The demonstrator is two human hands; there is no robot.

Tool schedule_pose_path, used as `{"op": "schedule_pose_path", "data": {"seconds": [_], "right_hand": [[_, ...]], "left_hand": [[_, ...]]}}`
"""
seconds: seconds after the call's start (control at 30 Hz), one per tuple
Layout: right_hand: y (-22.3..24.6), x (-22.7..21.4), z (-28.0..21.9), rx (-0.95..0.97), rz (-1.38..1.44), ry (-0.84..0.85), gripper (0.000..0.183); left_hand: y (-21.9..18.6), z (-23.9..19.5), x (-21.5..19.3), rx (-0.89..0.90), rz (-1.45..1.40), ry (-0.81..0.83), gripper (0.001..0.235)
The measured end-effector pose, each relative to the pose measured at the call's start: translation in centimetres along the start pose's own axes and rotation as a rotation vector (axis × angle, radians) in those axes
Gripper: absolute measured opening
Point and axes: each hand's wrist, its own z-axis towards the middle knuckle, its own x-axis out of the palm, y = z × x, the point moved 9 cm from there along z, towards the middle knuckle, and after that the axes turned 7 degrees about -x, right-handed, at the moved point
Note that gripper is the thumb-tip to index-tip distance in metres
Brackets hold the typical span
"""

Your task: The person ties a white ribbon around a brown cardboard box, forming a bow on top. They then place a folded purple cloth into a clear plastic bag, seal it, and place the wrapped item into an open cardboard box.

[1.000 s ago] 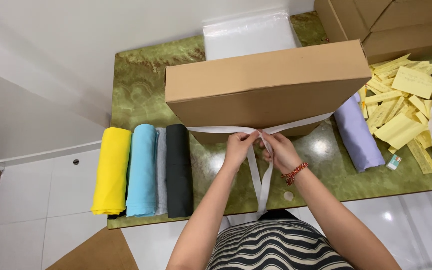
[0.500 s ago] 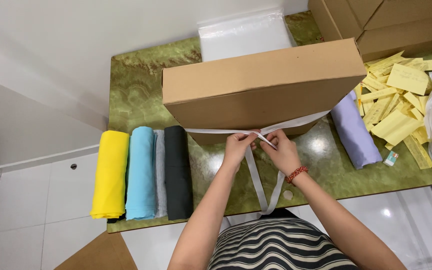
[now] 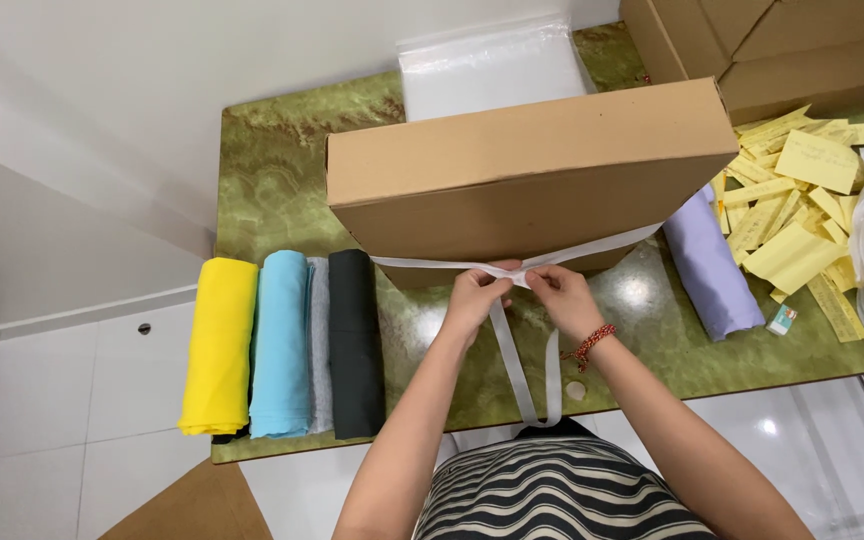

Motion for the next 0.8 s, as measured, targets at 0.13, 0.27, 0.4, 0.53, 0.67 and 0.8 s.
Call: {"op": "schedule_pose_path", "data": {"seconds": [0.13, 0.27, 0.4, 0.53, 0.67, 0.8], "right_hand": [[0.5, 0.5, -0.6, 0.014, -0.016, 0.016, 0.026], [1.1, 0.5, -1.0, 0.063, 0.004, -0.008, 0.028], [0.2, 0.1, -0.4, 0.069, -0.019, -0.054, 0.03], [-1.7, 0.2, 0.5, 0.088, 0.003, -0.079, 0.031], [-3.2, 0.0, 0.7, 0.15, 0.025, -0.122, 0.047], [-1.6, 0.4, -0.2, 0.187, 0.143, -0.154, 0.051]], "left_hand": [[-1.4, -0.9, 0.2, 0.043, 0.058, 0.045, 0.042], [-2.5, -2.1, 0.6, 0.062, 0.109, 0.094, 0.046], [0.4, 0.5, -0.5, 0.083, 0.158, 0.06, 0.043], [1.8, 2.1, -1.6, 0.076, 0.181, 0.009, 0.034], [3.9, 3.7, -3.3, 0.029, 0.212, -0.08, 0.034], [-0.5, -0.8, -1.6, -0.007, 0.245, -0.041, 0.035]]}}
